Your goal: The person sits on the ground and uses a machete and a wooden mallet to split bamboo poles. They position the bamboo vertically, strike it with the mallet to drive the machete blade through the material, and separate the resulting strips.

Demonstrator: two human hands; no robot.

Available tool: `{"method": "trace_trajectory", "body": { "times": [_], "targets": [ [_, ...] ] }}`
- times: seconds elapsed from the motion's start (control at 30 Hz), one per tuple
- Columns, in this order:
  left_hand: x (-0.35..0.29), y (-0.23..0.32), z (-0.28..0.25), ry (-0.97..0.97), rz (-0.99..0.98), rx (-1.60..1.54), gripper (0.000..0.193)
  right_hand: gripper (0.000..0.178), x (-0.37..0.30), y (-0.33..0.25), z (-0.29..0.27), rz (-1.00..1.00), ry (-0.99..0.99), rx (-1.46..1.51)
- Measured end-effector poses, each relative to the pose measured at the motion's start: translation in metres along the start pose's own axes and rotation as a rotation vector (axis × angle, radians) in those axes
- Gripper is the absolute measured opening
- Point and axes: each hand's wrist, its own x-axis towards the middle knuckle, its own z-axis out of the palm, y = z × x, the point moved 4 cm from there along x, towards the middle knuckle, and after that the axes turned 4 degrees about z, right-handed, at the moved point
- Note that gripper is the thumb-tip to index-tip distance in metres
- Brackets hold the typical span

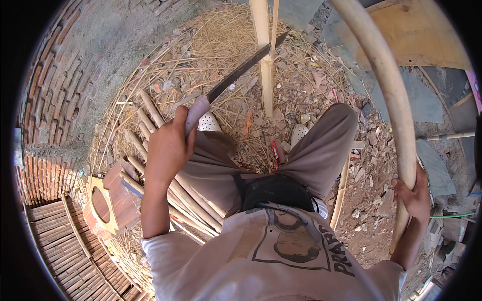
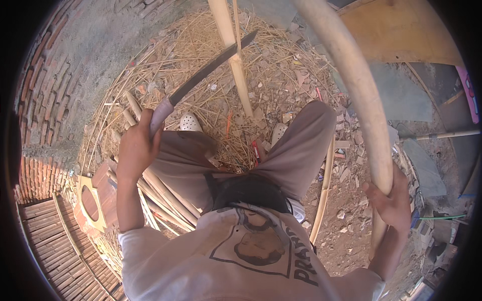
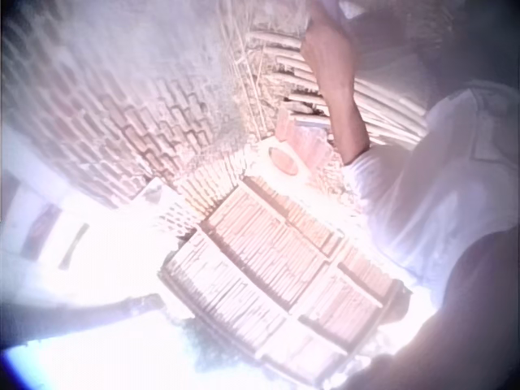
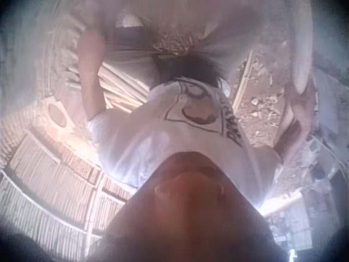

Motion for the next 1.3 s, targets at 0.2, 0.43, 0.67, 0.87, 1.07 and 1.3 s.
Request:
{"method": "trace_trajectory", "body": {
  "times": [0.2,0.43,0.67,0.87,1.07,1.3],
  "targets": [
    [-0.002,-0.002,0.005,0.017,-0.024,-0.042,0.023,0.047,-0.025,-0.048,-0.033,-0.693,0.155,0.367],
    [0.0,-0.004,0.001,-0.014,-0.014,-0.03,0.025,0.032,0.025,0.054,0.07,0.153,-0.377,-0.01],
    [-0.002,-0.018,0.019,-0.004,-0.003,-0.056,0.025,0.056,-0.032,0.0,-0.028,-0.326,0.135,0.194],
    [-0.007,-0.01,0.016,0.018,0.032,-0.043,0.023,0.036,-0.012,-0.033,-0.007,-0.634,0.228,0.49],
    [-0.004,-0.01,0.014,0.009,0.07,-0.016,0.023,0.038,0.031,0.052,0.073,0.082,-0.365,-0.097],
    [-0.01,-0.015,0.018,0.007,0.041,-0.012,0.026,0.07,-0.023,-0.024,-0.051,-0.43,0.079,0.166]
  ]
}}
